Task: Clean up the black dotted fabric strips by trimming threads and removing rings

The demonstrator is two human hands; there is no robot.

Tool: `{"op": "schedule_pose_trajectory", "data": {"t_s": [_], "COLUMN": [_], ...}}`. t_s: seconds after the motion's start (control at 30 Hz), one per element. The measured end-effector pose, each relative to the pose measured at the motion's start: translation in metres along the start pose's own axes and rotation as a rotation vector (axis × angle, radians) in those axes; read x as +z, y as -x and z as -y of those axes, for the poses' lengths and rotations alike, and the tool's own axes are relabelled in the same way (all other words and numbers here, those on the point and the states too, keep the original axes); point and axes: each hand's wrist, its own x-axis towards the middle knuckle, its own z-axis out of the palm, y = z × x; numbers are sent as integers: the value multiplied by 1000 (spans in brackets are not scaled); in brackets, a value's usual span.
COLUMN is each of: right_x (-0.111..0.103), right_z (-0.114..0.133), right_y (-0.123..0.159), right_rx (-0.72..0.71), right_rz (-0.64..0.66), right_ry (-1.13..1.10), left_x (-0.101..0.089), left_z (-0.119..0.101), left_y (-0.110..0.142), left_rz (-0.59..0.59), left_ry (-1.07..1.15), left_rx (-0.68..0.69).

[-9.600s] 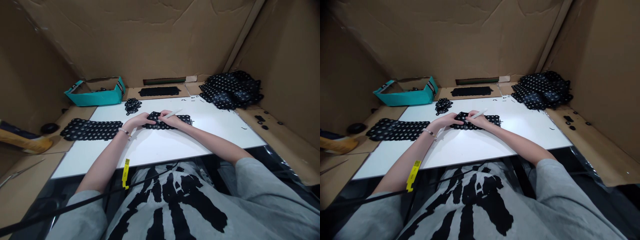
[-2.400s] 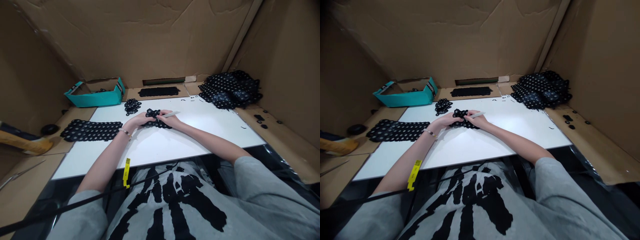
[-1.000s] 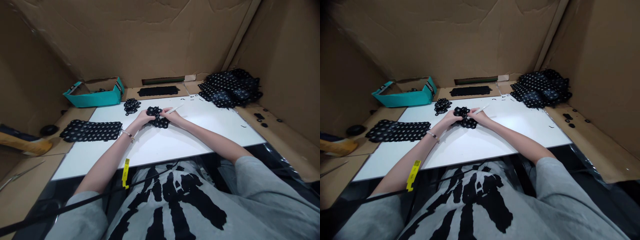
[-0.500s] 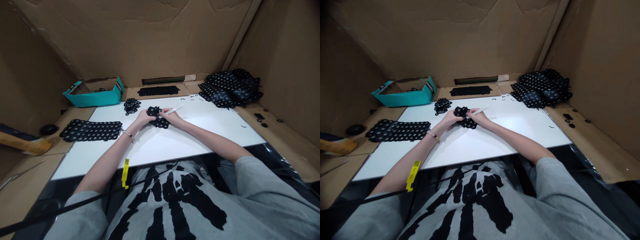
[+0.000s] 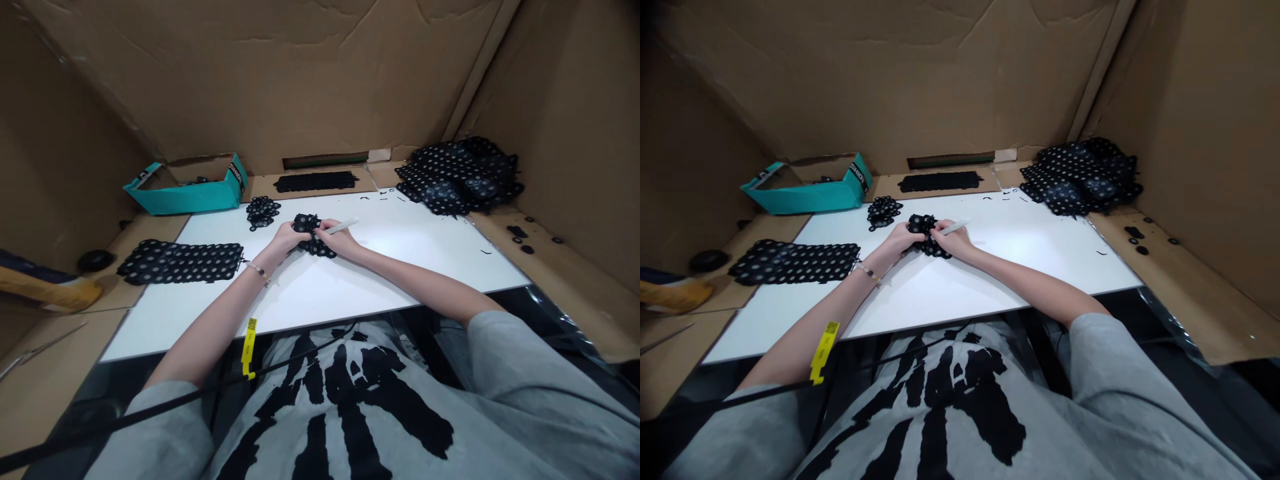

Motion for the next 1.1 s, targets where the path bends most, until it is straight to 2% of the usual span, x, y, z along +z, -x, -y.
{"op": "schedule_pose_trajectory", "data": {"t_s": [0.1, 0.2, 0.27, 0.4, 0.5, 0.6, 0.7, 0.9, 1.0, 1.1], "right_x": [5, 5, 1, -10, -14, -15, -15, -17, -17, -16], "right_z": [0, -2, -6, -13, -13, -6, 1, 1, -2, -5], "right_y": [0, -2, -6, -15, -17, -15, -12, -14, -15, -15], "right_rx": [-74, -84, -69, -3, 16, -25, -34, 39, 66, 86], "right_rz": [-64, -58, -17, 105, 72, 65, 65, 20, 25, 48], "right_ry": [125, 130, 65, -209, -326, -296, -275, -357, -400, -402], "left_x": [-1, -3, -5, -8, -8, -8, -10, -12, -13, -14], "left_z": [-2, -5, -6, -10, -17, -24, -25, -20, -19, -18], "left_y": [1, 2, 1, 2, 7, 13, 15, 10, 9, 9], "left_rz": [10, 29, 51, 53, 172, 275, 257, 204, 139, 137], "left_ry": [29, 52, 58, 56, 16, -102, -152, 54, 85, 113], "left_rx": [-15, -49, -53, -22, -13, 15, -3, -62, -78, -76]}}
